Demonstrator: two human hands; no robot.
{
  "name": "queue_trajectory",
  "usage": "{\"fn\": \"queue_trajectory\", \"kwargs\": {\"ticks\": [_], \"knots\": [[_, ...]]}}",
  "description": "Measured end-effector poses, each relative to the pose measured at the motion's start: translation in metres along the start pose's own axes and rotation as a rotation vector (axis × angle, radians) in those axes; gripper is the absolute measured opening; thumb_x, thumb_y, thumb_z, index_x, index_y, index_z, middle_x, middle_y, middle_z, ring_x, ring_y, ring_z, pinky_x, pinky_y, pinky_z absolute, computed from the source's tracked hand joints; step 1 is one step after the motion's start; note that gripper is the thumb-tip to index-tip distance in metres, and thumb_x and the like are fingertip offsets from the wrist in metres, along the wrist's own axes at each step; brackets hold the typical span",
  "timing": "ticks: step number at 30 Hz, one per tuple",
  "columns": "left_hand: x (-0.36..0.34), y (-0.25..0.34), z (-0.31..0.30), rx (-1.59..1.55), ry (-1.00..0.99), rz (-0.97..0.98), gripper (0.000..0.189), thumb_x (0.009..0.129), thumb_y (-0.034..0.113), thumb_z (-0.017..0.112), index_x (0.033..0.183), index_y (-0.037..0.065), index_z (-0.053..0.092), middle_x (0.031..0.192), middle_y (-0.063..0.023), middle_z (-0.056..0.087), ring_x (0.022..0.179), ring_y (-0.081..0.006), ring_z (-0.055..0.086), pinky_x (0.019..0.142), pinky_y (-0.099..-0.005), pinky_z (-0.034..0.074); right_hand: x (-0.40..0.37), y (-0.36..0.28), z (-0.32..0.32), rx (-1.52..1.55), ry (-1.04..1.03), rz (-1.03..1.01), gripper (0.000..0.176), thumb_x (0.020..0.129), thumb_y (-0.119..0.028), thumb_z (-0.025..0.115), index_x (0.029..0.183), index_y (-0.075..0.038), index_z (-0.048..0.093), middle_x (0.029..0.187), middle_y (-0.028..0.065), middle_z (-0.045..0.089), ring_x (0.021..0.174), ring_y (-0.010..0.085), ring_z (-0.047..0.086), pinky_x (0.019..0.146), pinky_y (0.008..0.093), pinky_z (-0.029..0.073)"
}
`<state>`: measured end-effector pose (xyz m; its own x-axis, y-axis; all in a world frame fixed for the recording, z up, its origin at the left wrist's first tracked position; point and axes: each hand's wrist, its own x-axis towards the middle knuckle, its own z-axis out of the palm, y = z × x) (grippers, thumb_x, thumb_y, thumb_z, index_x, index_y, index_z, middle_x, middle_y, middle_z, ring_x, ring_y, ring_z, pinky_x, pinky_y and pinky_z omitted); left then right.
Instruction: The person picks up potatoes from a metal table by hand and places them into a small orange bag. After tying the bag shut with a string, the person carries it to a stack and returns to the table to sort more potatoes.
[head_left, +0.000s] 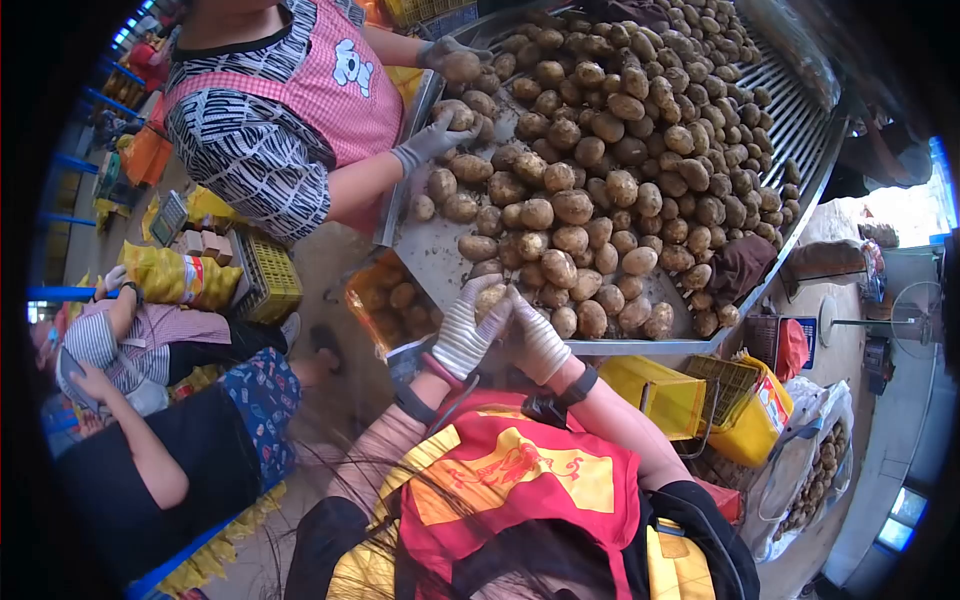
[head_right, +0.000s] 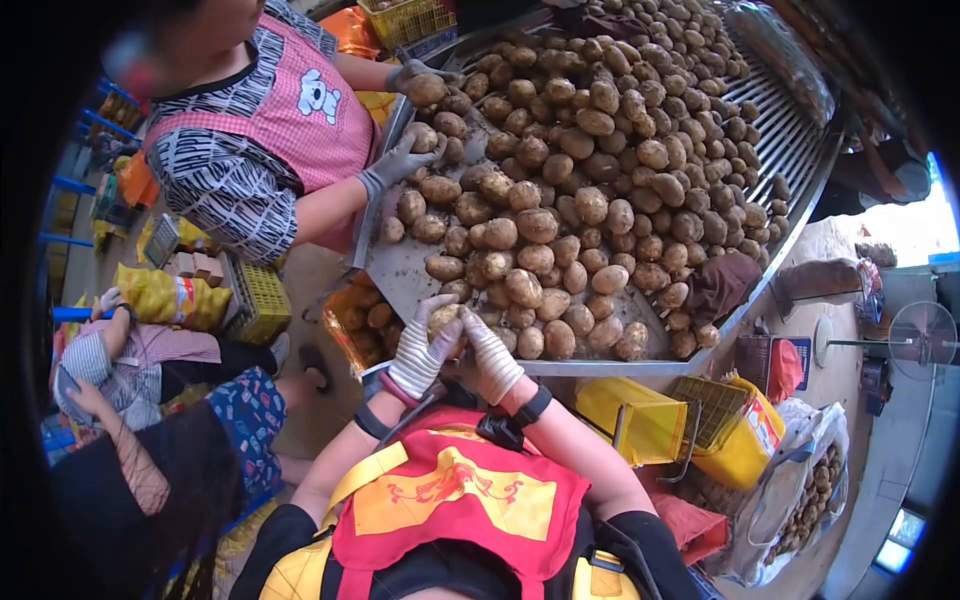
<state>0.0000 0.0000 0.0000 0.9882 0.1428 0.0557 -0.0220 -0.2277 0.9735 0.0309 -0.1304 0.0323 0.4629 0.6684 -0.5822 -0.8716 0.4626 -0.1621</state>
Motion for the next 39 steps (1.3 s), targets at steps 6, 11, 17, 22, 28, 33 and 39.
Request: {"fn": "queue_trajectory", "kwargs": {"ticks": [6, 11, 17, 22, 28, 33, 39], "knots": [[0.013, -0.037, -0.006, -0.596, 0.068, -0.651, 0.04, 0.101, 0.039, 0.049, 0.12, 0.005, 0.055, 0.096, -0.0101, 0.068, 0.088, -0.0129, 0.061, 0.083, -0.0299, 0.051, -0.023, 0.0, -0.058, -0.47, 0.06, -0.166, 0.05, 0.094, -0.047, 0.056, 0.13, -0.013, 0.052, 0.121, 0.0054, 0.063, 0.106, 0.0193, 0.062, 0.083, 0.0408, 0.052], [0.022, -0.068, -0.025, 0.243, 0.037, -0.216, 0.028, 0.097, 0.023, 0.057, 0.119, 0.005, 0.057, 0.102, -0.0124, 0.067, 0.089, -0.0214, 0.064, 0.082, -0.034, 0.051, -0.132, -0.04, -0.183, -0.23, 0.686, -0.643, 0.036, 0.093, -0.039, 0.059, 0.114, -0.01, 0.06, 0.1, 0.0064, 0.065, 0.089, 0.019, 0.063, 0.083, 0.0347, 0.053], [0.042, -0.051, 0.016, 0.699, -0.179, 0.453, 0.041, 0.085, 0.018, 0.063, 0.125, 0.012, 0.055, 0.124, -0.0119, 0.057, 0.116, -0.0317, 0.052, 0.099, -0.0459, 0.04, -0.245, -0.037, -0.349, -1.08, 1.419, -0.732, 0.038, 0.093, -0.018, 0.059, 0.126, 0.001, 0.053, 0.107, 0.0077, 0.061, 0.095, 0.011, 0.058, 0.078, 0.0245, 0.05], [0.092, -0.027, 0.074, 1.059, -0.398, 0.705, 0.039, 0.088, 0.016, 0.051, 0.126, 0.018, 0.056, 0.134, -0.0114, 0.051, 0.119, -0.03, 0.05, 0.101, -0.0481, 0.038, -0.146, -0.048, -0.191, -1.599, 1.13, -0.947, 0.039, 0.091, -0.017, 0.062, 0.127, -0.003, 0.056, 0.122, 0.0194, 0.06, 0.115, 0.0316, 0.056, 0.102, 0.0395, 0.04], [0.087, -0.018, 0.055, 1.015, -0.437, 0.485, 0.039, 0.085, 0.018, 0.057, 0.124, 0.014, 0.057, 0.123, -0.018, 0.053, 0.11, -0.0343, 0.054, 0.094, -0.0472, 0.045, -0.049, -0.052, -0.097, -1.824, 0.69, -1.039, 0.039, 0.085, -0.018, 0.065, 0.122, -0.005, 0.058, 0.116, 0.0197, 0.061, 0.106, 0.0405, 0.057, 0.093, 0.0455, 0.046], [0.046, -0.061, -0.002, 0.157, -0.083, -0.073, 0.058, 0.082, 0.025, 0.076, 0.128, 0.007, 0.046, 0.121, -0.0189, 0.052, 0.114, -0.0326, 0.051, 0.099, -0.0415, 0.044, -0.001, -0.036, -0.063, -0.923, 0.341, -0.564, 0.047, 0.097, -0.032, 0.058, 0.136, -0.008, 0.049, 0.119, 0.0089, 0.062, 0.1, 0.0251, 0.064, 0.089, 0.0348, 0.051], [-0.012, -0.002, -0.035, -0.157, 0.116, -0.108, 0.085, 0.073, 0.041, 0.083, 0.136, 0.004, 0.039, 0.122, -0.0129, 0.049, 0.116, -0.0282, 0.05, 0.099, -0.0371, 0.044, 0.044, -0.011, 0.004, -0.05, -0.168, -0.116, 0.058, 0.094, -0.055, 0.053, 0.13, -0.009, 0.051, 0.123, 0.0095, 0.059, 0.111, 0.0249, 0.058, 0.096, 0.0416, 0.049]]}}
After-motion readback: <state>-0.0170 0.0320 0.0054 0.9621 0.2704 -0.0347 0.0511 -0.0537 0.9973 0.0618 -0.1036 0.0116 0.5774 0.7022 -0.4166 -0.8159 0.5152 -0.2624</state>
